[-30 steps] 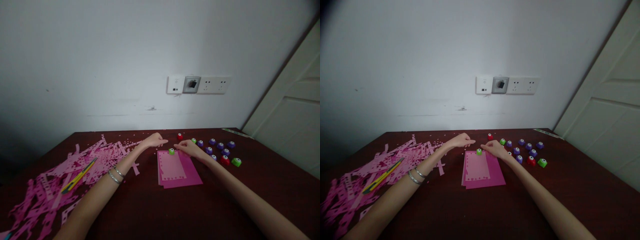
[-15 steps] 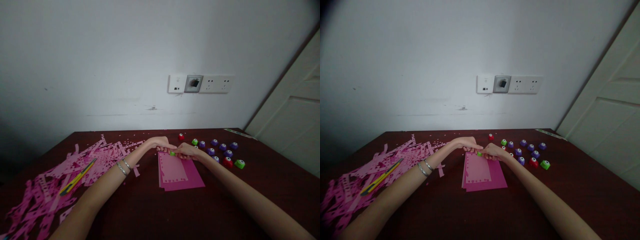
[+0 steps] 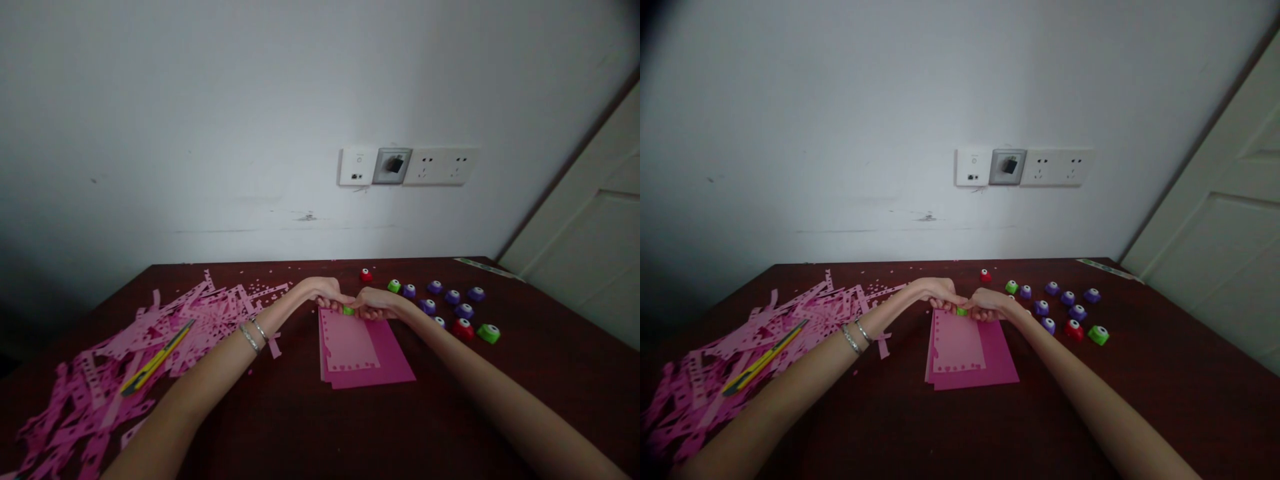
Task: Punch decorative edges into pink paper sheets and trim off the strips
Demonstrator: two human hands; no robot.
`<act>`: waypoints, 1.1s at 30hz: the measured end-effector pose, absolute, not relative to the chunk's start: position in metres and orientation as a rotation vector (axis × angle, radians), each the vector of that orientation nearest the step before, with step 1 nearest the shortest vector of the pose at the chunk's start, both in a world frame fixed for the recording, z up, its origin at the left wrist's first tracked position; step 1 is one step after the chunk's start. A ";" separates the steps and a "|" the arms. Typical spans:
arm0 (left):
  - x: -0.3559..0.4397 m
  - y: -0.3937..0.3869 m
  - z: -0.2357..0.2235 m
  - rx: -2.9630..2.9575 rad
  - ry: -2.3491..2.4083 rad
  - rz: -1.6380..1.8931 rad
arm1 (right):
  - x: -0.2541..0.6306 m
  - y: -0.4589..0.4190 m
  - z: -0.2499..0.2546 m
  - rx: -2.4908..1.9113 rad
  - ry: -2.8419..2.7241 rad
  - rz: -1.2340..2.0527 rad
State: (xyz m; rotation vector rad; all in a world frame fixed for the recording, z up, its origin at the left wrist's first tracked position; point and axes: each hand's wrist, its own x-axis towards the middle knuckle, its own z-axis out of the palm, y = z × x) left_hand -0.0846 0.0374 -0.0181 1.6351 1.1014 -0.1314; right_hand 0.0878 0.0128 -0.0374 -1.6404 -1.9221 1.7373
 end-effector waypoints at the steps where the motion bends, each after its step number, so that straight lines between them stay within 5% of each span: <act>1: -0.085 0.037 -0.019 1.633 1.105 -0.120 | 0.087 0.012 -0.037 -1.633 -1.918 1.736; 22: -0.102 0.001 -0.011 1.943 1.245 0.461 | 0.094 -0.016 -0.016 -1.479 -2.052 1.361; 33: -0.112 -0.026 -0.020 2.290 1.209 0.201 | 0.105 -0.007 -0.038 -1.235 -2.276 0.782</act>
